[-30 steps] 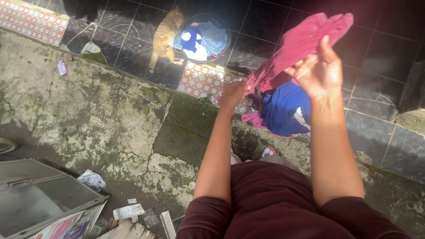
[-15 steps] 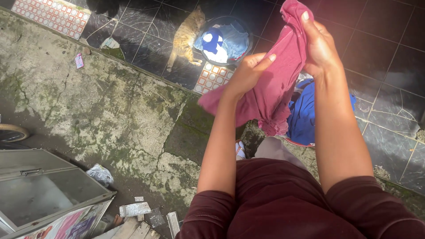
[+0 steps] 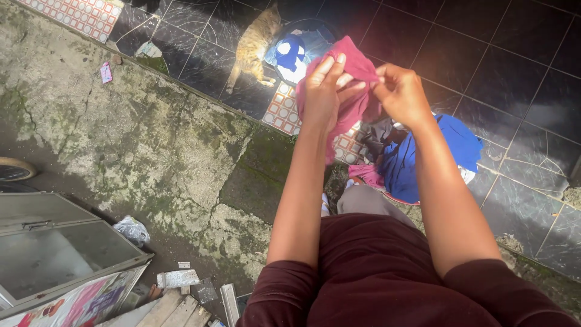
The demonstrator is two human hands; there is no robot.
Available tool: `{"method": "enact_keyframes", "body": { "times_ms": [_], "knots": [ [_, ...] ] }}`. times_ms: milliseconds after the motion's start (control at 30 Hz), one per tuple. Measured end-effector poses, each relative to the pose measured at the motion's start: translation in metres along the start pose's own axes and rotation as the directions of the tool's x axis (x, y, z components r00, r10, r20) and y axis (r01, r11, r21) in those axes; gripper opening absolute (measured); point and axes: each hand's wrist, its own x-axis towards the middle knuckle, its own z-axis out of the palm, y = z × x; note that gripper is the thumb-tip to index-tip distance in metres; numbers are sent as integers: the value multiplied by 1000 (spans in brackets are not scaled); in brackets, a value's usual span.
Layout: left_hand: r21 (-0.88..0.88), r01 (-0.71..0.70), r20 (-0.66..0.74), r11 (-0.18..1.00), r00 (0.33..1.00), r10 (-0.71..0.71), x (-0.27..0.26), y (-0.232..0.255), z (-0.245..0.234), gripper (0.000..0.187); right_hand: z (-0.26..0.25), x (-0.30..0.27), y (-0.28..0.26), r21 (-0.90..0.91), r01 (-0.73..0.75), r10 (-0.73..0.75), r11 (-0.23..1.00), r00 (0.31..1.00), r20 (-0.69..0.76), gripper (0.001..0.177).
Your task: The person picks up several clothing items from a pile on the floor, shakes them out, places each on a green hanger, and hangs them on a metal rack. Items include a yellow top, an olive shirt, a pink top, and a blue shirt. A cat is visible on the floor nearby.
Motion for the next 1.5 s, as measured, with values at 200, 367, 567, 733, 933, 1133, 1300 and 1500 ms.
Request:
{"method": "enact_keyframes", "body": {
  "times_ms": [200,367,567,733,933,1133,1300,1500],
  "knots": [
    [676,-298,60,674,934,353,18,-8,-14,55,-9,33,2,378,-169,204,910,978,-53,13],
    [905,-343,202,251,866,458,33,-59,-51,73,-13,46,-28,881,-225,136,416,973,184,9],
    [901,-362,245,238,879,410,40,-78,-67,67,-32,59,-39,932,-216,177,292,969,170,50],
    [823,-355,124,443,875,469,76,-66,-78,21,-43,78,16,795,-39,193,606,976,-99,53],
    [757,-364,86,542,879,470,75,45,-98,27,-51,79,18,-188,14,-90,982,913,-398,29],
    [927,-366,355,81,926,125,121,107,-132,58,-31,98,27,-386,28,-246,922,814,-526,28],
    [876,-171,222,451,973,-62,118,144,-111,49,38,127,8,-366,21,-210,930,849,-484,31],
    [844,-178,320,506,924,-209,124,172,-112,15,134,138,-35,-324,-178,220,929,971,97,106]
  ]
}}
